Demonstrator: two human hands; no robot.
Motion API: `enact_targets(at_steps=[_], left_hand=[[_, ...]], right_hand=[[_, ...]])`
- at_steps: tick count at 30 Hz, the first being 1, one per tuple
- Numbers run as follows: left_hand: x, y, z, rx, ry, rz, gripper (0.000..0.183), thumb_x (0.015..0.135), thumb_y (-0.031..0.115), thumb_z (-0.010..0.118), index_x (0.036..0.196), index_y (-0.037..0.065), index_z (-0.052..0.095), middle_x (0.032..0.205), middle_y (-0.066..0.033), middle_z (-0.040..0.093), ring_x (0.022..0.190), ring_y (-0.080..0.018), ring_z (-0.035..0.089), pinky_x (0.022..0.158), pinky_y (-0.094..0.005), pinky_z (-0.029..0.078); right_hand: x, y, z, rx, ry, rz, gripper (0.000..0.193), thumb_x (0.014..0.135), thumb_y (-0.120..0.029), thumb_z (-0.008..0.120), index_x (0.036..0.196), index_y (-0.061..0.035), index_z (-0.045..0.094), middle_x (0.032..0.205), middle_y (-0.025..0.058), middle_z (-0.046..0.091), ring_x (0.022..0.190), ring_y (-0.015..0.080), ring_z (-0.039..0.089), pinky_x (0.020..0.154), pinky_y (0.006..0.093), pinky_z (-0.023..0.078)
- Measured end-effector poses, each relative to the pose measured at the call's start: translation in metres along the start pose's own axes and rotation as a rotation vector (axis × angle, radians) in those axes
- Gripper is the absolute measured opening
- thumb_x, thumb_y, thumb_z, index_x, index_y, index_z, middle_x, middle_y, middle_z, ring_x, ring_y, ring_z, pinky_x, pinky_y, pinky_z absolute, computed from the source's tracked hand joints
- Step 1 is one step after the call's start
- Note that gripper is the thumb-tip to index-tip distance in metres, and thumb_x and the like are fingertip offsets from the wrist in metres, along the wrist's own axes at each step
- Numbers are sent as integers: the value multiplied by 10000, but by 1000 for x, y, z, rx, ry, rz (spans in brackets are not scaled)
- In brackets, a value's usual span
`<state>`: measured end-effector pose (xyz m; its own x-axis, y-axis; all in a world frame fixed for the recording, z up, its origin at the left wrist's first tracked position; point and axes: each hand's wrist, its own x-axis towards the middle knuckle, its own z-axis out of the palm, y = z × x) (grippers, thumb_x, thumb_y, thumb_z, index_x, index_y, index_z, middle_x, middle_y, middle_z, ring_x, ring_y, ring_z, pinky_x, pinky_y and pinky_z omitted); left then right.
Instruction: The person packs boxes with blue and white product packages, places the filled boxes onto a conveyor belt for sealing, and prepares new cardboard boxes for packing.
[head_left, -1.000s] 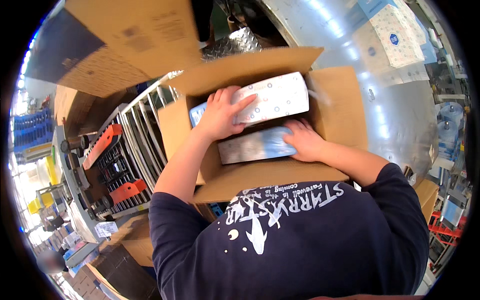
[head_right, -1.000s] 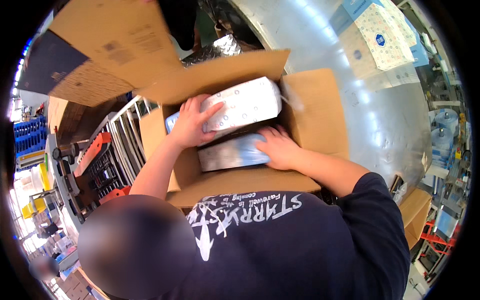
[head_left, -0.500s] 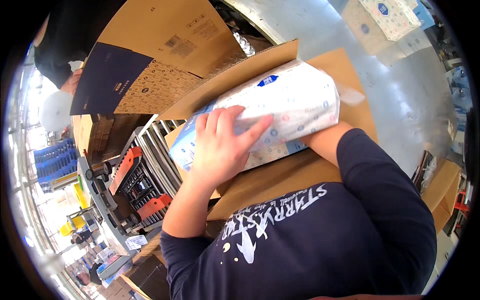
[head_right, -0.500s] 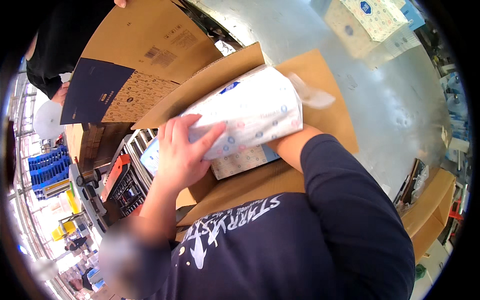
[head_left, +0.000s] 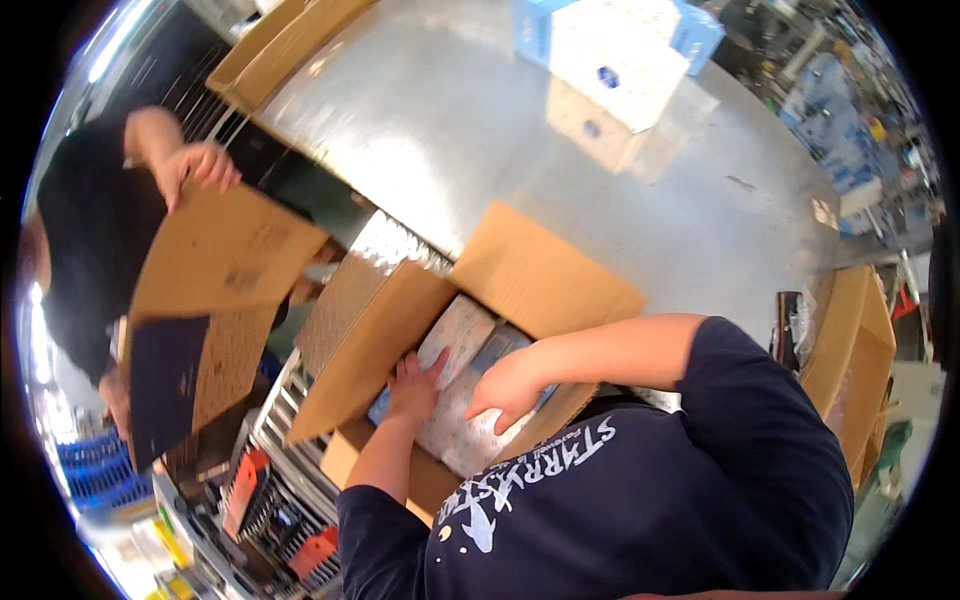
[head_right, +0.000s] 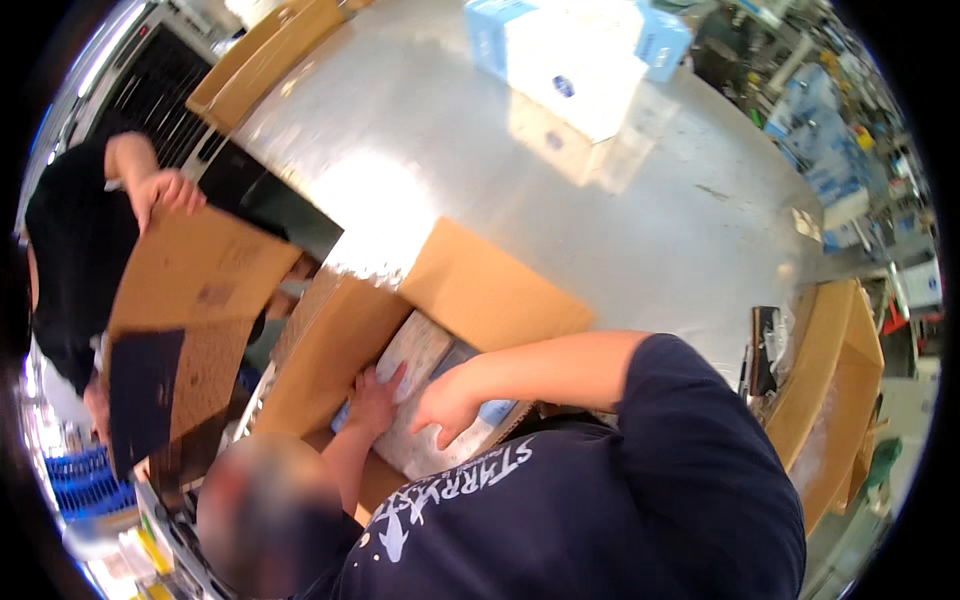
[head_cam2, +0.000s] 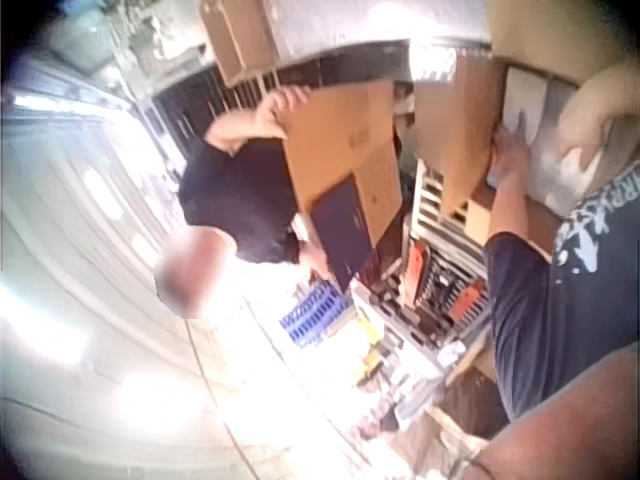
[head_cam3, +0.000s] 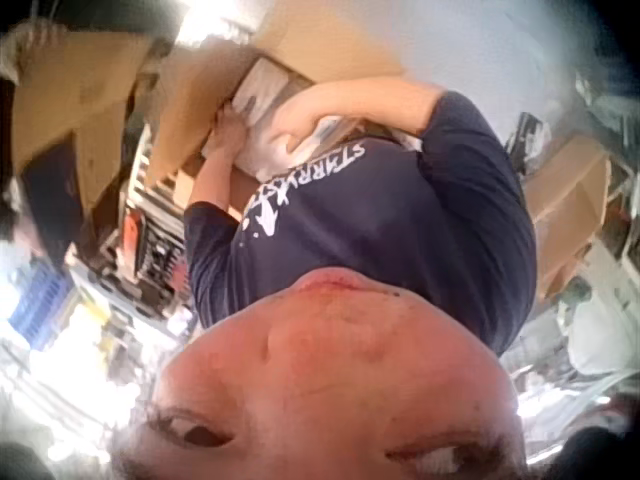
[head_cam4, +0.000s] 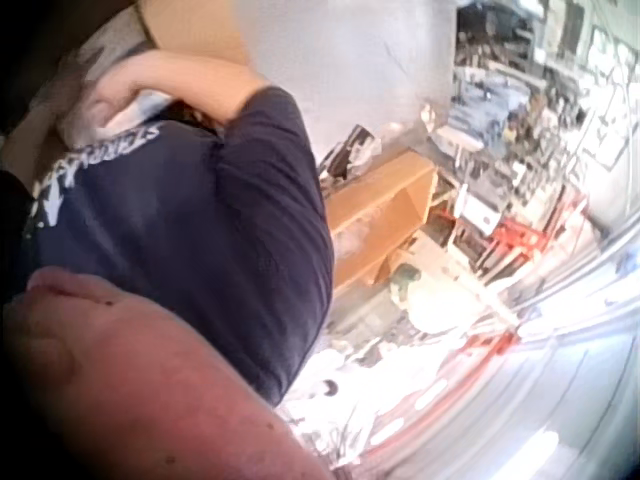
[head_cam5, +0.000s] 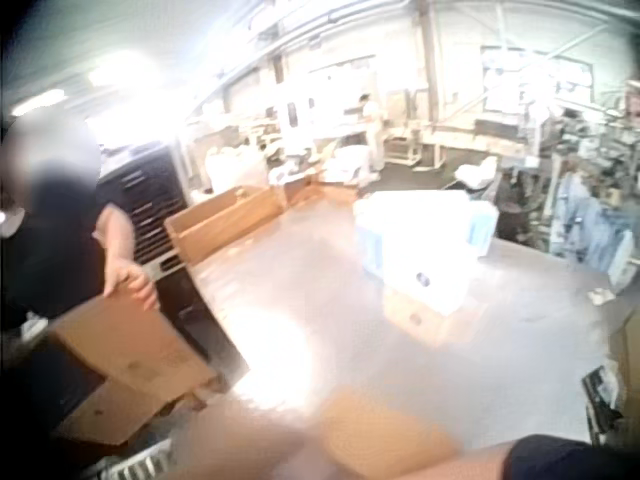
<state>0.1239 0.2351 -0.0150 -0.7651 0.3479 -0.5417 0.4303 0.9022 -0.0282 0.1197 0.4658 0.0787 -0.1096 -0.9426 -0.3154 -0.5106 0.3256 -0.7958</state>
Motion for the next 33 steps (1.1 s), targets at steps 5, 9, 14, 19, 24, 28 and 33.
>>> enact_targets(at_steps=[5,9,14,19,24,28,33], left_hand=[[35,13,2,-38,-324,-64,858,808,249,625,1460,350,76,1421,-232,236,1285,-421,290,979,-581,327],[63,-1,26,-82,-384,-7,767,816,286,611,1451,279,179,1432,-254,236,1289,-425,304,1007,-507,339],[58,11,-46,-409,-181,192,508,821,279,609,1295,133,500,1212,-227,543,1133,-354,517,953,-394,420],[52,42,-143,-707,412,257,272,777,85,666,1042,27,637,977,-156,651,912,-308,632,804,-350,504],[102,132,-291,-543,608,495,618,754,158,732,1289,19,457,1341,-219,412,1217,-341,443,964,-398,418],[133,227,-331,-220,613,576,880,671,372,753,1383,61,337,1409,-326,232,1274,-513,268,1014,-503,333],[156,215,-359,-21,428,762,802,633,176,701,1367,118,383,1440,-259,234,1236,-475,330,1001,-496,339]], right_hand=[[-180,34,-103,-224,964,535,515,738,-244,665,1202,-73,521,1185,159,531,1122,343,485,953,418,407],[-299,101,-173,-909,1190,1177,709,688,-299,712,1324,-128,450,1239,207,500,1214,332,430,989,414,379],[-332,140,-208,-357,1097,1374,841,719,-469,649,1414,-146,303,1215,214,537,1118,337,517,912,388,436],[-272,89,-185,-250,984,1052,764,809,-506,553,1381,-47,341,983,192,643,914,364,611,786,410,484],[-312,82,-159,-134,1135,809,492,806,-378,612,1197,-81,576,903,162,657,852,323,625,750,395,485],[-337,81,-167,-90,1328,853,393,801,-321,622,1111,-79,629,901,132,661,842,261,630,743,361,488],[-425,138,-171,-56,1816,963,424,779,-337,626,1139,-113,618,1046,108,649,946,259,618,800,355,489]])
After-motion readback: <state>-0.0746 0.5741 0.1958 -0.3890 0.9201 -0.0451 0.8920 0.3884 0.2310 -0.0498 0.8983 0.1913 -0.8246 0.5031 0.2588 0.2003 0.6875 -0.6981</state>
